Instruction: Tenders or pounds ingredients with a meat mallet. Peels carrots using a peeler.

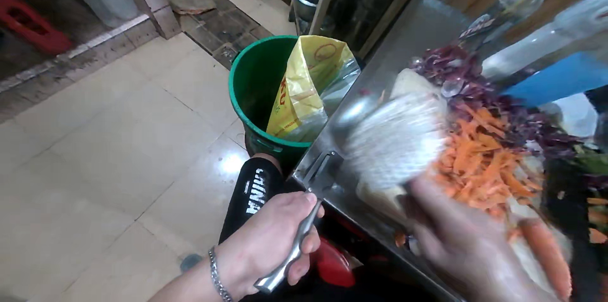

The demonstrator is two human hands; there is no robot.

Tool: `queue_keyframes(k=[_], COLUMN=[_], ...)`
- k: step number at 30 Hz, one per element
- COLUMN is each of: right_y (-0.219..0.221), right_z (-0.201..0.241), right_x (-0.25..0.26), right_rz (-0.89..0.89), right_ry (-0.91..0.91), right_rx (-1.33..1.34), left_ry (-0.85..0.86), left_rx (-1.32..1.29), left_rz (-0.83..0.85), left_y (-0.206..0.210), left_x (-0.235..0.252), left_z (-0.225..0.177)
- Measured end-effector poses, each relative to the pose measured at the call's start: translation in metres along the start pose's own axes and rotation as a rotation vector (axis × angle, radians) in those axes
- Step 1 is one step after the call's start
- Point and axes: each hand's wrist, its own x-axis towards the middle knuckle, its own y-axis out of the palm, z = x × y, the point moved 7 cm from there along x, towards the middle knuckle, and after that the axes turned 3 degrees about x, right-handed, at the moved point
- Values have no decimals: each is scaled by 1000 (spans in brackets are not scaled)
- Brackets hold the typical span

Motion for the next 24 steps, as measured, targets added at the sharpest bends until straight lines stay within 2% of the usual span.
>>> queue_keyframes(k=[2,5,7,11,16,18,21,24], right_y=[1,-30,-33,5,-33,-24,6,-19], right_z=[-2,2,3,-6,-1,2,-3,-3], right_x=[-1,7,5,-5,2,1,-4,3], right_rz=[21,-123,-179,17,-164,-133,36,-75], right_ry=[-5,4,36,29,25,24,2,-15], right_rx=[-18,-7,42,35,57,80,69,45], left_ry=[-2,7,8,3,23,20,8,11], left_rx=[0,3,4,8,4,3,7,13], left_rz=[0,-3,-3,-6,-1,-5,-2,-6], left_y=[1,-1,-1,-1,-1,-1,0,-2], left_x=[0,1,1,0,2,1,0,0], left_z=[-1,0,2,-1,1,1,-1,0])
